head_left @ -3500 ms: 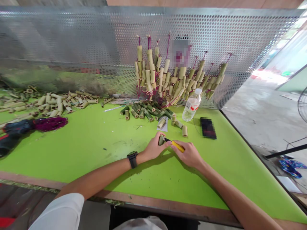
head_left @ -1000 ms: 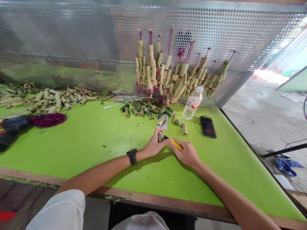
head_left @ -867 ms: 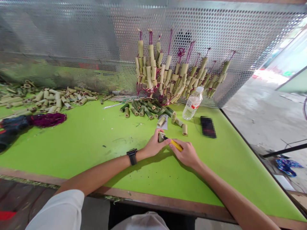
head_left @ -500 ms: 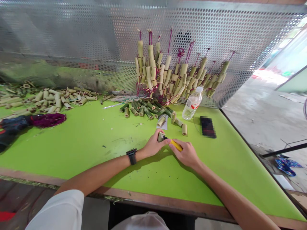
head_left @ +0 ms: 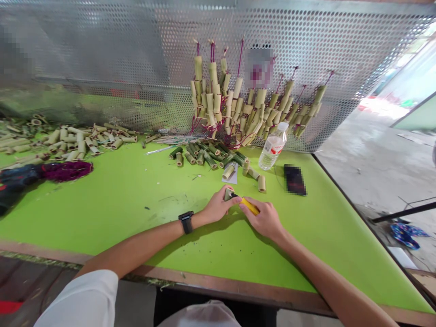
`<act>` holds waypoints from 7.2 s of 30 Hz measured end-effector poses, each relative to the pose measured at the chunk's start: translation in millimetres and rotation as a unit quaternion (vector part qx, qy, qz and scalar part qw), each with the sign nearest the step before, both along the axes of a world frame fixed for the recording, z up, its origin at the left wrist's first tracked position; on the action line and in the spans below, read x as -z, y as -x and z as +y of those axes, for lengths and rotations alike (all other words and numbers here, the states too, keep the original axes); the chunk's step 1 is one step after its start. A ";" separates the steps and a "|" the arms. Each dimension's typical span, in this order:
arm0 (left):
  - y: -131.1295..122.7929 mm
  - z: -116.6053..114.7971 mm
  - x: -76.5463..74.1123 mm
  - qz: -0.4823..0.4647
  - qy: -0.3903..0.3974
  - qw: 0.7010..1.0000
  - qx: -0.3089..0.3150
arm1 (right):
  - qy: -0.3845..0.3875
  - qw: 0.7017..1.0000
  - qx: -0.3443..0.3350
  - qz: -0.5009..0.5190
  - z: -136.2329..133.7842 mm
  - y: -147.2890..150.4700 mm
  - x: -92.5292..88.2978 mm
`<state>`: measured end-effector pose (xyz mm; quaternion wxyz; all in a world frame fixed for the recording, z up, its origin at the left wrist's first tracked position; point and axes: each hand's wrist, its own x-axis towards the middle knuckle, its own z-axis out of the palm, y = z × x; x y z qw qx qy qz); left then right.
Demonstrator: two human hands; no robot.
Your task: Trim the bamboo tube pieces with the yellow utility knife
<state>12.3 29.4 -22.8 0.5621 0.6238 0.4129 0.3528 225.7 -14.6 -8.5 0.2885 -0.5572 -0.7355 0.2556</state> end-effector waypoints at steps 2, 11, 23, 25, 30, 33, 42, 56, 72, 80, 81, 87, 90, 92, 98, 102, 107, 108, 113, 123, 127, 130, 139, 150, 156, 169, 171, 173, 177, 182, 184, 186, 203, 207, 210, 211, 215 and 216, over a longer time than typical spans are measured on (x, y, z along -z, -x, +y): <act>-0.3 -0.1 -0.8 0.000 -0.001 1.000 -0.001 | -0.005 1.000 0.017 -0.017 -1.4 1.0 1.3; -2.0 -5.1 -15.1 0.026 -0.004 0.999 -0.041 | -0.043 0.986 0.082 -0.137 1.5 -2.9 -6.4; -1.0 -3.6 -13.1 -0.037 0.025 0.998 -0.045 | 0.003 0.991 0.103 -0.090 17.9 -13.3 -0.8; 0.4 -3.8 -14.5 -0.057 0.037 0.997 -0.041 | 0.016 0.990 0.110 -0.083 21.6 -16.7 0.6; 2.5 -2.3 -14.5 -0.084 0.075 0.993 -0.047 | 0.038 0.991 0.116 -0.060 24.7 -20.4 3.6; 1.7 0.9 -10.3 -0.073 0.059 0.994 -0.056 | 0.035 0.991 0.115 -0.058 24.7 -20.7 3.4; 1.5 1.9 -14.1 -0.054 -0.032 0.991 -0.117 | 0.026 0.977 0.166 -0.128 29.9 -29.1 -9.1; -0.4 2.5 -7.1 -0.064 -0.045 0.994 -0.082 | 0.045 0.971 0.151 -0.181 29.6 -25.7 -6.7; 2.8 4.0 -9.4 0.002 0.009 1.000 -0.028 | 0.059 0.974 0.114 -0.190 28.9 -24.8 -10.4; 2.1 4.3 -9.5 0.005 -0.003 0.999 -0.031 | 0.059 0.970 0.113 -0.206 27.4 -22.7 -15.5; 2.1 4.0 -10.3 0.006 -0.003 1.000 -0.031 | 0.060 0.971 0.111 -0.205 27.6 -22.8 -15.4; 2.4 1.7 -15.0 0.010 -0.002 1.000 -0.025 | 0.060 0.968 0.108 -0.218 28.8 -24.0 -13.7; 2.8 1.6 -15.5 0.015 -0.001 1.000 -0.022 | 0.060 0.966 0.109 -0.228 28.8 -24.5 -13.4; 3.1 1.8 -14.9 0.018 -0.002 1.000 -0.024 | 0.061 0.966 0.108 -0.228 28.7 -24.4 -13.9; 3.0 2.2 -12.8 0.025 -0.007 0.999 -0.027 | 0.065 0.964 0.108 -0.235 27.8 -22.5 -17.3; 2.7 2.6 -11.7 0.035 -0.012 0.999 -0.029 | 0.062 0.962 0.110 -0.242 27.6 -22.4 -17.6; 3.1 3.0 -11.2 0.037 -0.011 0.999 -0.027 | 0.066 0.966 0.098 -0.231 28.4 -24.7 -13.9; 3.2 2.8 -11.6 0.036 -0.011 0.999 -0.027 | 0.064 0.967 0.096 -0.228 28.7 -25.2 -12.9; 3.7 1.7 -14.0 0.033 -0.011 0.999 -0.025 | 0.062 0.970 0.095 -0.217 29.8 -26.4 -8.9; 4.0 4.8 -6.0 0.032 -0.017 0.999 -0.020 | 0.063 0.965 0.099 -0.235 26.3 -22.7 -18.2; 4.2 4.2 -7.2 0.036 -0.018 0.999 -0.019 | 0.071 0.965 0.098 -0.234 26.4 -21.9 -19.3; 3.9 3.6 -9.0 0.039 -0.019 0.999 -0.021 | 0.068 0.966 0.097 -0.230 26.5 -22.2 -18.5; 3.3 2.5 -13.3 0.047 -0.015 0.999 -0.022 | 0.063 0.964 0.099 -0.239 26.8 -22.2 -18.5; 2.7 2.8 -10.4 0.043 -0.025 0.999 -0.021 | 0.077 0.965 0.088 -0.235 28.3 -23.8 -15.4; 2.8 3.3 -11.0 0.053 -0.032 0.998 -0.022 | 0.082 0.966 0.081 -0.232 27.9 -23.4 -17.6; 3.0 0.9 -14.9 0.069 -0.041 0.997 -0.019 | 0.071 0.968 0.073 -0.230 28.2 -24.6 -16.0; 3.2 0.6 -15.7 0.073 -0.040 0.996 -0.017 | 0.066 0.967 0.074 -0.233 28.4 -24.8 -16.1; 3.3 0.6 -15.6 0.075 -0.042 0.996 -0.015 | 0.065 0.967 0.074 -0.234 28.5 -24.9 -16.4; 3.5 0.8 -14.1 0.076 -0.046 0.996 -0.012 | 0.067 0.966 0.070 -0.238 28.3 -24.9 -17.1; 3.3 0.6 -14.3 0.076 -0.059 0.995 -0.013 | 0.063 0.963 0.075 -0.253 27.9 -24.3 -18.6; 3.2 0.4 -14.5 0.077 -0.059 0.995 -0.013 | 0.062 0.962 0.075 -0.256 27.9 -24.1 -18.9; 3.0 0.3 -14.5 0.078 -0.058 0.995 -0.013 | 0.063 0.962 0.072 -0.256 27.9 -24.0 -18.8; 3.0 0.4 -12.9 0.082 -0.072 0.994 -0.011 | 0.066 0.960 0.072 -0.264 26.7 -23.4 -20.9; 2.9 -0.7 -17.0 0.085 -0.062 0.994 -0.009 | 0.062 0.959 0.071 -0.266 26.3 -23.2 -21.9; 2.6 -0.9 -17.9 0.084 -0.057 0.995 -0.008 | 0.064 0.959 0.072 -0.268 26.3 -23.1 -22.1; 2.6 -0.7 -17.3 0.082 -0.059 0.995 -0.010 | 0.064 0.958 0.074 -0.269 26.3 -23.0 -22.2; 2.8 0.6 -12.8 0.079 -0.078 0.994 -0.011 | 0.067 0.959 0.070 -0.264 26.3 -22.7 -22.2; 3.0 0.8 -11.9 0.079 -0.083 0.993 -0.011 | 0.068 0.960 0.070 -0.263 26.3 -22.7 -22.1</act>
